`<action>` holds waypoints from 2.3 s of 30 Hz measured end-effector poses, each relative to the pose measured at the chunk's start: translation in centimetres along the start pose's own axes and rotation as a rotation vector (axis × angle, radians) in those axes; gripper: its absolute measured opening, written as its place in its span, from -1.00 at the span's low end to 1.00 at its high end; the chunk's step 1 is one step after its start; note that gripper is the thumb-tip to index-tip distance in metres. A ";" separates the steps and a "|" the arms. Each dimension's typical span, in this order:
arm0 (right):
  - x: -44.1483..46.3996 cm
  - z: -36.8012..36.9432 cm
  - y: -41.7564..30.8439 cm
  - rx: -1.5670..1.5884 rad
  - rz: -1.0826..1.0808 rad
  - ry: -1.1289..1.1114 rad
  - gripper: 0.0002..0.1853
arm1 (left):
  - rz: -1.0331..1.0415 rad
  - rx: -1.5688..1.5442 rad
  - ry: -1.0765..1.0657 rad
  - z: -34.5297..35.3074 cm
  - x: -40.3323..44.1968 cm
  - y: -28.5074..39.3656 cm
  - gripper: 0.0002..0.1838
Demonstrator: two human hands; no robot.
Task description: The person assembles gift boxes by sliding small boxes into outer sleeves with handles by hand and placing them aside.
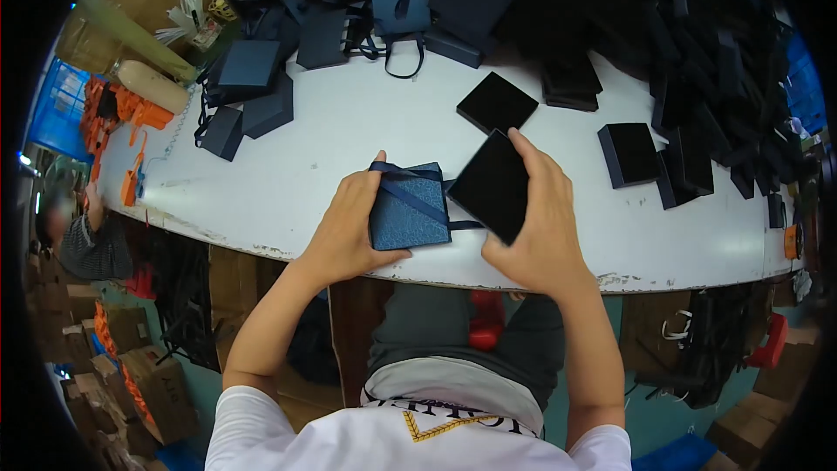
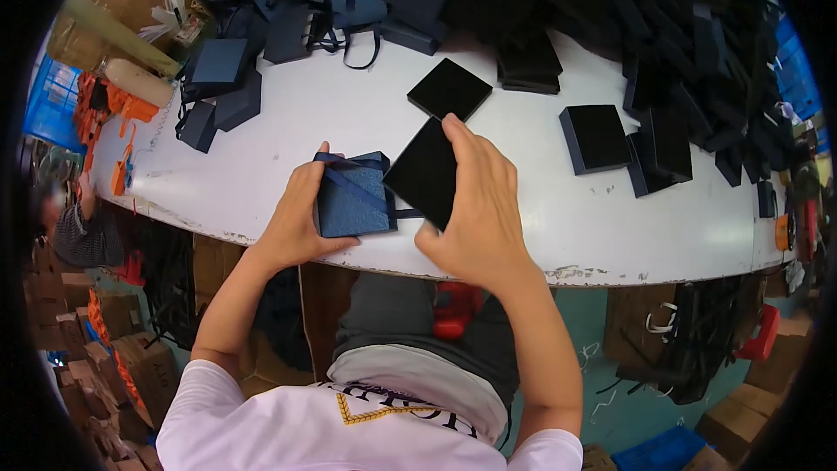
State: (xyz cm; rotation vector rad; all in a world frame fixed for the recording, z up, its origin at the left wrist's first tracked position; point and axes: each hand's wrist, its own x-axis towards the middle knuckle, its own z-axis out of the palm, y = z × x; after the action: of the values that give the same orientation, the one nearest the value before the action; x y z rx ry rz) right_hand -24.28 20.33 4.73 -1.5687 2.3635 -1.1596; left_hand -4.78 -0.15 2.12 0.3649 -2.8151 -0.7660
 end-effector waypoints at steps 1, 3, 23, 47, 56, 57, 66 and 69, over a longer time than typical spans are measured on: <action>0.6 0.6 0.5 -0.009 0.017 -0.032 0.10 | -0.015 -0.026 0.004 -0.1 -0.2 0.2 0.47; 1.8 1.3 0.8 0.029 0.045 -0.100 0.10 | -0.050 -0.081 0.009 -0.3 -0.6 0.5 0.51; 1.7 1.0 1.9 0.236 -0.133 -0.524 0.13 | 0.144 -0.110 -0.002 1.3 -0.8 -1.8 0.37; -0.2 10.0 -3.5 0.738 0.013 -0.166 -0.17 | -0.908 0.092 0.727 -9.1 -19.7 -13.8 0.12; -0.3 10.5 -3.6 0.808 0.177 -0.091 -0.22 | -1.069 0.161 0.416 -14.4 -1.5 -23.2 0.22; -0.3 10.5 -3.6 0.832 0.194 -0.088 -0.23 | -1.022 0.164 0.401 -14.9 -2.0 -23.5 0.23; -0.9 10.0 -5.3 0.333 -0.314 -0.153 -0.12 | -0.316 -0.005 0.524 -6.2 -13.0 -7.5 0.45; -1.1 8.8 -7.3 0.239 -0.299 -0.104 -0.05 | -0.074 -0.065 0.338 -2.0 -10.9 -4.2 0.48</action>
State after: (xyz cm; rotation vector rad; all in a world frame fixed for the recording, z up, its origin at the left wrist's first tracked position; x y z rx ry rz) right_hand -14.33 15.11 2.64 -1.8848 1.8896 -1.3196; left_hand 6.90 -1.46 0.20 0.5352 -2.4679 -0.7302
